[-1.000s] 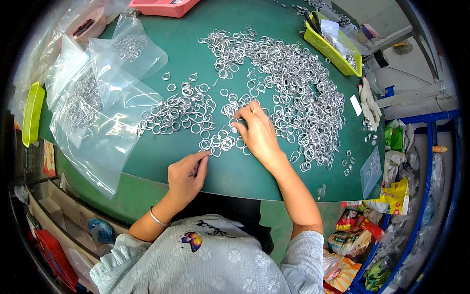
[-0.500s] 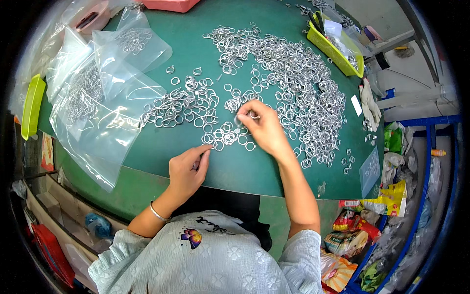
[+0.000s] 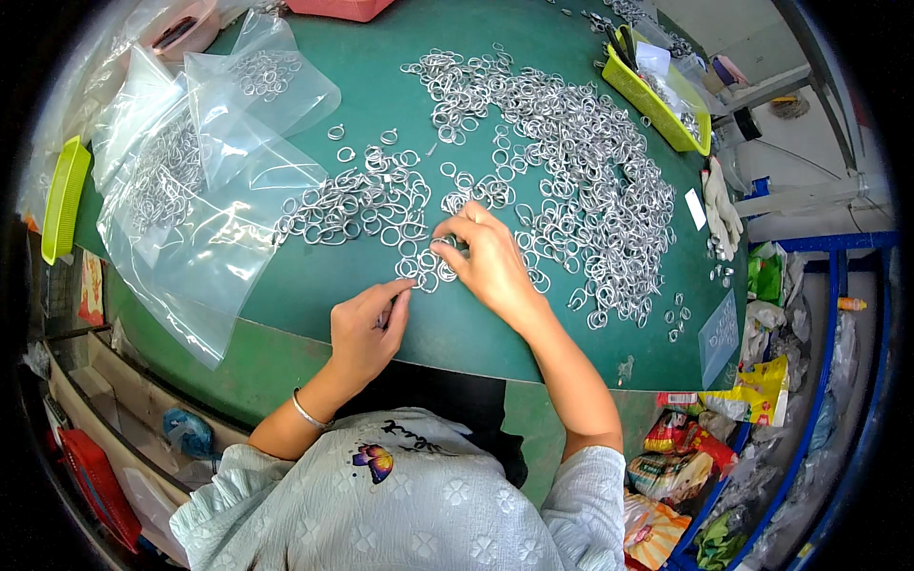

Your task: The person sorts small metal rings by hand on a green work table and places them into plastic bags.

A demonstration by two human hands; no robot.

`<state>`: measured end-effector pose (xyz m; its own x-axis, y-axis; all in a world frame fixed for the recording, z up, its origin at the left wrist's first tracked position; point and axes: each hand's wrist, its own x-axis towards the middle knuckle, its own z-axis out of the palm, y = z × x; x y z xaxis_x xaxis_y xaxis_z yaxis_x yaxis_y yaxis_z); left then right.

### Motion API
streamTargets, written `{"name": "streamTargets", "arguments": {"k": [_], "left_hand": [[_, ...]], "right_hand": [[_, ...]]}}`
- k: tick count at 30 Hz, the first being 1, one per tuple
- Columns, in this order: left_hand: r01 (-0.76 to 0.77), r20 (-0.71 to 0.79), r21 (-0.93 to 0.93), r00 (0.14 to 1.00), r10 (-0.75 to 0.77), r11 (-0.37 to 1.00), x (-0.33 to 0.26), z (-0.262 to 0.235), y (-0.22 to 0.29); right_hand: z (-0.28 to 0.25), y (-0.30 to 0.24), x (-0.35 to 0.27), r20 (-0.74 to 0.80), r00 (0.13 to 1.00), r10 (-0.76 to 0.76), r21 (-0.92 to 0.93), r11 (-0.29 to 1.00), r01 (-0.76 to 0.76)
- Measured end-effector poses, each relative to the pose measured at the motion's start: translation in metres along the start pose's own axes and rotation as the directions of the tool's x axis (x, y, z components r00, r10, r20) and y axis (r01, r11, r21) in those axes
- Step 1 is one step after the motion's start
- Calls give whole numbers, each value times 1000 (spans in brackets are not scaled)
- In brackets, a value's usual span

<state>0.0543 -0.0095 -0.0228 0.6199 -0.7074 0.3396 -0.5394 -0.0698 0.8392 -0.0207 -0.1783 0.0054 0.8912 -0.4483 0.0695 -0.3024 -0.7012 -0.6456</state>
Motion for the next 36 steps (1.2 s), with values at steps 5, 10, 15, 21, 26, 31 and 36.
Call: {"name": "streamTargets", "arguments": {"k": [5,10,15,21,26,31,36], "left_hand": [[0,-24,-27,1000,-1,1000,-1,0,-2],[34,-39,-56,999,-36,998,-3,0,-3],[57,-63,-72,996,-61,996,-3,0,-3],[50,-77,-93,995,-57,994,-2,1,-4],[44,-85,-95,995,-52,995,-3,0,-5],[48,-68,-94,996,-55,994,-3,1,-5],[31,-82,-97,996,-39,995,-3,2,-5]], "right_hand": [[-18,8,1,7,966,259,682,705,-194],[-26,0,3,190,962,199,980,-98,-173],[-8,6,-4,101,989,109,294,946,-135],[6,-11,-8,-9,1000,9,-129,992,-10],[-12,2,-7,-95,984,153,444,891,-95],[-29,13,-12,202,942,268,963,124,-241],[-24,22,-17,191,964,186,982,-26,-189]]}}
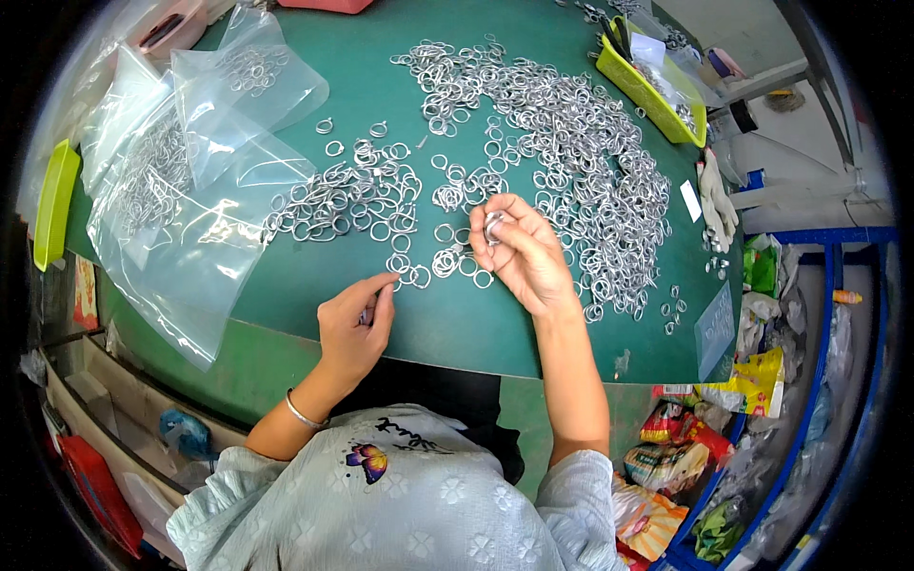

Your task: The person sorts small metal rings by hand on a green work table and places them into plastic bags.

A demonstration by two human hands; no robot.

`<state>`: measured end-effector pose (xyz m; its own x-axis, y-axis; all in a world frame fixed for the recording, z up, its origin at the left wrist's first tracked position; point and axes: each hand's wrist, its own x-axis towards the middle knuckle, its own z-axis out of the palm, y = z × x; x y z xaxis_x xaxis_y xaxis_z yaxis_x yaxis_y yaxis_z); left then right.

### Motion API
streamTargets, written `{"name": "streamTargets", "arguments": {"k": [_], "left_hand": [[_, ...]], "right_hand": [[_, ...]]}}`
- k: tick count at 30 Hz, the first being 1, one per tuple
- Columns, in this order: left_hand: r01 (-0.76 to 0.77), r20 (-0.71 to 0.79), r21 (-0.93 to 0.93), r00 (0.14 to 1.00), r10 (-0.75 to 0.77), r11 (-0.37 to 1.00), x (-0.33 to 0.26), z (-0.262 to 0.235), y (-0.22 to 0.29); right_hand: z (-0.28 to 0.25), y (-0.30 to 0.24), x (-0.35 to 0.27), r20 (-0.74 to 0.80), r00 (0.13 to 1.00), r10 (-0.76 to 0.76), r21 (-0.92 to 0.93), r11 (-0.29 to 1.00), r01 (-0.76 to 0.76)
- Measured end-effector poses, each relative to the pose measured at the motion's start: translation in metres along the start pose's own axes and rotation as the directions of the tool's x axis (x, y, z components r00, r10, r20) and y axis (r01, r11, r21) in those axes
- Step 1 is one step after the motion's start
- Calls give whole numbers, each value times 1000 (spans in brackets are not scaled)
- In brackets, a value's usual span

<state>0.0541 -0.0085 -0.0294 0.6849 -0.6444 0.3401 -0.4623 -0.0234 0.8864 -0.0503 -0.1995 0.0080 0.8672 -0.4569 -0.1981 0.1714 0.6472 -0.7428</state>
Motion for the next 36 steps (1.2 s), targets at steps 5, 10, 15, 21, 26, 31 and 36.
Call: {"name": "streamTargets", "arguments": {"k": [5,10,15,21,26,31,36], "left_hand": [[-4,7,-4,1000,4,1000,1,-1,2],[-10,17,9,1000,10,1000,2,-2,3],[-6,40,14,999,5,1000,1,-2,2],[-24,48,36,999,22,999,2,-3,3],[-22,47,38,999,20,999,2,-3,2],[-12,45,19,999,11,1000,2,-2,3],[9,29,-8,1000,-9,1000,1,-2,1]], "right_hand": [[1,3,1,40,998,-41,-62,997,43],[5,1,-1,-8,999,-36,-35,999,36],[-6,-4,-16,-91,995,-36,-35,999,33],[1,10,-25,-73,968,-240,-969,247,-12],[22,21,-24,23,889,-457,-988,-145,-49],[17,31,-14,162,889,-428,-946,-325,16],[18,10,-15,-86,864,-496,-979,205,20]]}}
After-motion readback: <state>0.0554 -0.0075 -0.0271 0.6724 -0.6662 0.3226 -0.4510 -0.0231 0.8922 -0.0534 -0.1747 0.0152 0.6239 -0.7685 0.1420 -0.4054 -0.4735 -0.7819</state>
